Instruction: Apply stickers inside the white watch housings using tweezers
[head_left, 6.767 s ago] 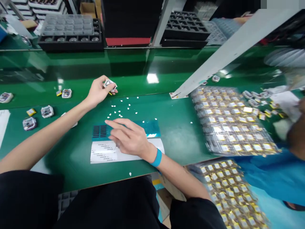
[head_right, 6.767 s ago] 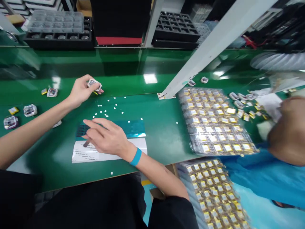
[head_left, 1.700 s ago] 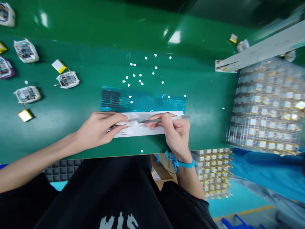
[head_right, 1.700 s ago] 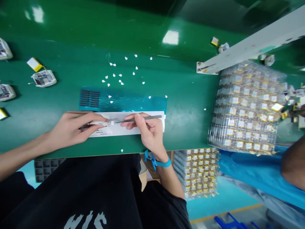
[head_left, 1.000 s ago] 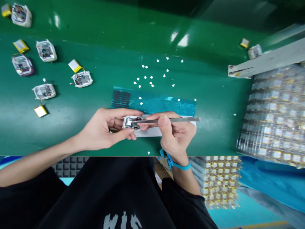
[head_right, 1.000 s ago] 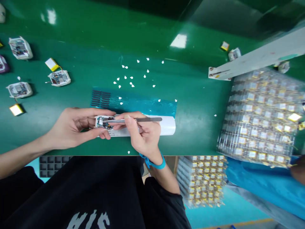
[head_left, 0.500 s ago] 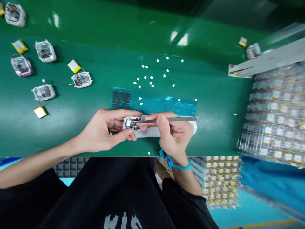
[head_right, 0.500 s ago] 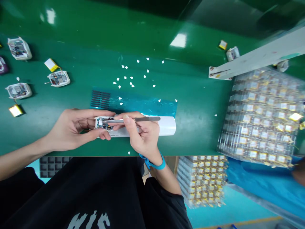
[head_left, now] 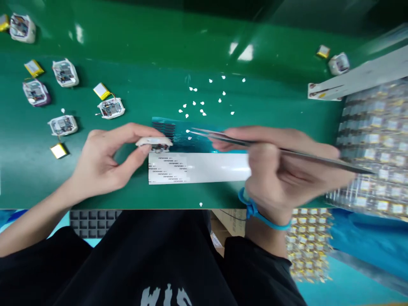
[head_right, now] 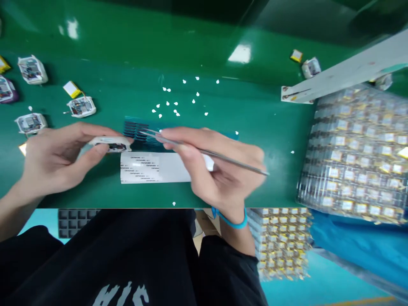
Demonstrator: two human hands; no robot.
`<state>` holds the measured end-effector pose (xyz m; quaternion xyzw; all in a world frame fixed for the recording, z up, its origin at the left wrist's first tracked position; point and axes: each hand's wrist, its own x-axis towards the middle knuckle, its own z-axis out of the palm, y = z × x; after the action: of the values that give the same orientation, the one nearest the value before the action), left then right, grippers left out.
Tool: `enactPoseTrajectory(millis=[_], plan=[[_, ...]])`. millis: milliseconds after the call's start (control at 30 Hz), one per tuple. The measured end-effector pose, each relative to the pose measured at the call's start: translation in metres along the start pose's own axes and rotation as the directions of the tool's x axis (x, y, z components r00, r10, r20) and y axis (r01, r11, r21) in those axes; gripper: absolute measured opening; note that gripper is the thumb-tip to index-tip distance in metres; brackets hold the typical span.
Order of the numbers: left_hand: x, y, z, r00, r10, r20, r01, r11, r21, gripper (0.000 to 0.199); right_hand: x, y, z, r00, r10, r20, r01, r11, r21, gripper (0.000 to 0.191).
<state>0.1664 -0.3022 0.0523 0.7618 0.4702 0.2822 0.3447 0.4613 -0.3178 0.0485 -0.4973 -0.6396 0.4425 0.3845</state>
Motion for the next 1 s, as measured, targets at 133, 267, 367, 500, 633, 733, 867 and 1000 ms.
enactPoseTrajectory(millis=[133, 267, 367, 500, 633, 733, 867, 1000], plan=[[0.002, -0.025, 0.0, 0.996, 0.085, -0.004, -0.082, 0.973, 0.216, 0.023, 0.03, 0.006, 0.022, 0.998, -0.061, 0.032, 0.063, 0.994, -0.087, 0.028], [-0.002, -0.03, 0.011, 0.99, 0.135, -0.042, -0.123, 0.967, 0.223, 0.023, 0.047, 0.016, 0.039, 0.976, -0.17, 0.135, 0.199, 0.951, -0.239, 0.021], [-0.004, -0.027, 0.015, 0.984, 0.172, -0.038, -0.157, 0.956, 0.249, 0.023, 0.048, 0.02, 0.039, 0.967, -0.201, 0.157, 0.237, 0.936, -0.26, 0.022], [-0.001, -0.03, 0.019, 0.978, 0.201, 0.05, -0.208, 0.955, 0.212, 0.023, 0.048, 0.023, 0.037, 0.96, -0.232, 0.155, 0.268, 0.924, -0.273, 0.021], [0.004, -0.039, 0.027, 0.962, 0.242, 0.128, -0.266, 0.935, 0.236, 0.023, 0.049, 0.032, 0.044, 0.93, -0.322, 0.179, 0.367, 0.861, -0.352, 0.021], [0.007, -0.045, 0.03, 0.964, 0.238, 0.121, -0.262, 0.931, 0.256, 0.022, 0.05, 0.036, 0.047, 0.887, -0.389, 0.25, 0.463, 0.741, -0.486, 0.027], [0.006, -0.038, 0.028, 0.952, 0.269, 0.144, -0.297, 0.925, 0.239, 0.022, 0.053, 0.031, 0.038, 0.814, -0.569, 0.121, 0.534, 0.65, -0.54, 0.036], [0.007, -0.01, 0.018, 0.95, 0.311, -0.016, -0.311, 0.949, -0.04, 0.018, 0.054, 0.024, 0.032, 0.693, -0.719, -0.05, 0.599, 0.613, -0.515, 0.043]])
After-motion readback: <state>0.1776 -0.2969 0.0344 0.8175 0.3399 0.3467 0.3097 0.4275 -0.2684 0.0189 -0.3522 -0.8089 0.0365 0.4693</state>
